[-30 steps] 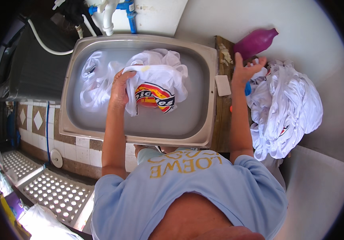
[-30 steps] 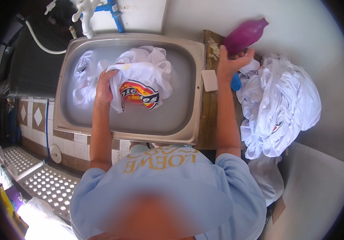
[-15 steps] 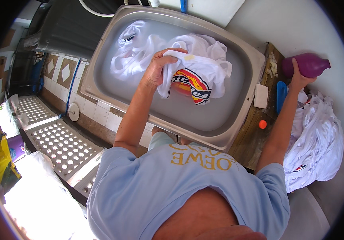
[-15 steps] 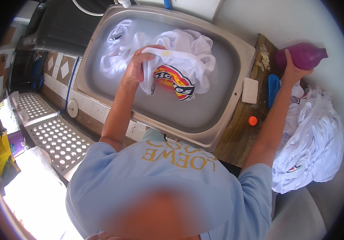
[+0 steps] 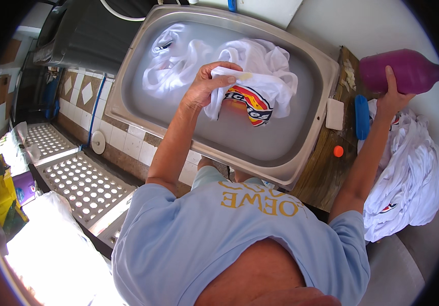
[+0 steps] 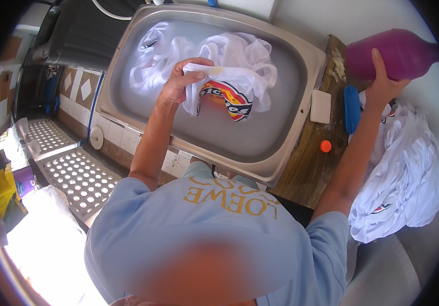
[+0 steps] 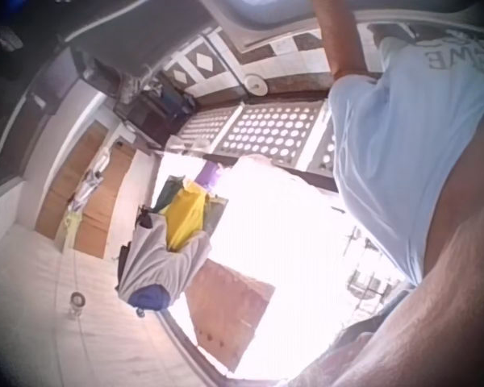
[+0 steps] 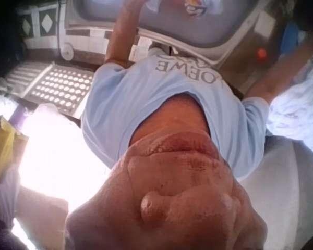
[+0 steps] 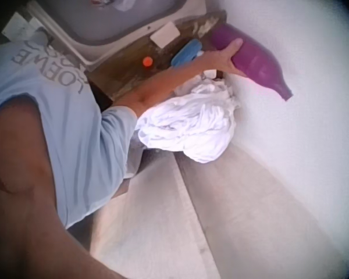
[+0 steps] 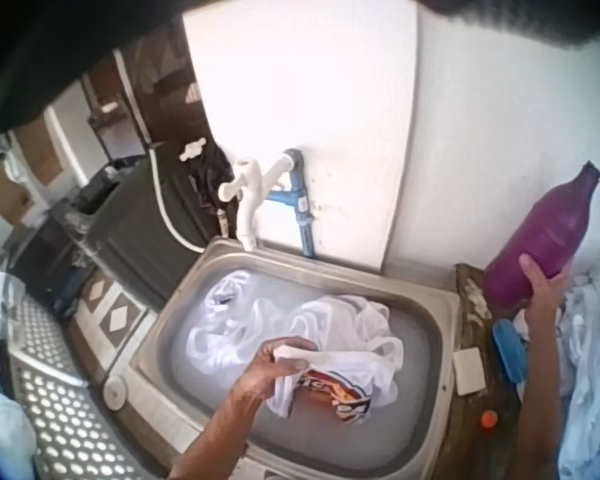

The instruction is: The person picks up white t-shirts from a pile, places them in a sink, applies liquid from a purple bottle to the fabric, and rubs the items by hand.

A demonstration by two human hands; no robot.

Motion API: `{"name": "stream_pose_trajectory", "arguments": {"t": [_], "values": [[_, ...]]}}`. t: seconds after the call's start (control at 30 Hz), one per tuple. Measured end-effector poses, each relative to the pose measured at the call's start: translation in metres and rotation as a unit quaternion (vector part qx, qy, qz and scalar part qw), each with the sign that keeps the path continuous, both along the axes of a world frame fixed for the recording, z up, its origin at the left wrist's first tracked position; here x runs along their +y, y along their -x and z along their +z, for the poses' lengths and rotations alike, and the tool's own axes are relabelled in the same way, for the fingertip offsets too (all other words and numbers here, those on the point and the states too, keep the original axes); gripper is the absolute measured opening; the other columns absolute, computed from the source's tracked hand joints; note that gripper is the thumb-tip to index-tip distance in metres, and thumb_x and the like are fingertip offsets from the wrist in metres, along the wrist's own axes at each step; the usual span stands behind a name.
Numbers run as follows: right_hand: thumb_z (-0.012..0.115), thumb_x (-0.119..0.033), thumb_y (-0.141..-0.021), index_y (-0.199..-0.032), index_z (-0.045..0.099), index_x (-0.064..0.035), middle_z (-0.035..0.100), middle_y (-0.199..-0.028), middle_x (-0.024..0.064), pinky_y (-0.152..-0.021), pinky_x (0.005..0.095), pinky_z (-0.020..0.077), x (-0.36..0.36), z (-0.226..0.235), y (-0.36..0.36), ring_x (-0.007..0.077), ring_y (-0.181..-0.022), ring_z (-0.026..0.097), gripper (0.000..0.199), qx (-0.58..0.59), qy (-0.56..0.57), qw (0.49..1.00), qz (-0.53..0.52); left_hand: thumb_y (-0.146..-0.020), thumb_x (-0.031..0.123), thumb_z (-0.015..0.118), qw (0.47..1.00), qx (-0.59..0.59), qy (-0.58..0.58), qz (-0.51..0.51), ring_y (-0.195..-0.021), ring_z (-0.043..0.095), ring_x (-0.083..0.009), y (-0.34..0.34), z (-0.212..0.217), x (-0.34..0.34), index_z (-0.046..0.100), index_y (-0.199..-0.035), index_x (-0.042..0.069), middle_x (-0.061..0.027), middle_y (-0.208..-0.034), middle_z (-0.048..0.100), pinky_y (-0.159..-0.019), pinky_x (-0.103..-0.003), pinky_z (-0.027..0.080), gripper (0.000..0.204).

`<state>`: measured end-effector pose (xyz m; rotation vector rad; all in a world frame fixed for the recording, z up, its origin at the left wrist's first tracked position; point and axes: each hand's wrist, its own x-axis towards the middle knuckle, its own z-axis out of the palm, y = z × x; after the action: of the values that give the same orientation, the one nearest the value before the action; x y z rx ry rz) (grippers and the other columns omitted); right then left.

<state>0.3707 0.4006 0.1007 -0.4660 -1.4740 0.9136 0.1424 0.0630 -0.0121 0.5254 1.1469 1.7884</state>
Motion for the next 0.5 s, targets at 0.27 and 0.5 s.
{"name": "stream_pose_trajectory", "arguments": {"t": [0.27, 0.5], "values": [[0.087, -0.023, -0.056, -0.131, 0.041, -0.0015, 0.055, -0.119, 0.0145, -0.094, 0.0362, 0.0431, -0.107, -0.017, 0.019, 0.024, -0.109, 0.055, 0.09, -0.316, -0.043, 0.932, 0.17, -0.086, 0.009, 0.065, 0.999, -0.029, 0.022, 0.029, -0.077, 0.065, -0.0142, -0.002, 0.008, 0.0, 0.068, -0.102, 0.003, -0.0068, -0.089, 0.069, -0.07, -0.028, 0.056, 0.017], [0.08, -0.024, -0.057, -0.134, 0.039, -0.0058, 0.055, -0.119, 0.0176, -0.094, 0.0421, 0.044, -0.147, -0.042, 0.061, 0.0339, -0.11, 0.055, 0.089, -0.49, -0.138, 0.822, 0.255, -0.089, 0.013, 0.062, 0.999, -0.017, -0.001, 0.034, -0.082, 0.065, -0.0146, 0.019, 0.004, -0.008, 0.066, -0.108, 0.004, -0.0061, -0.094, 0.068, -0.075, -0.03, 0.055, 0.021]]}}
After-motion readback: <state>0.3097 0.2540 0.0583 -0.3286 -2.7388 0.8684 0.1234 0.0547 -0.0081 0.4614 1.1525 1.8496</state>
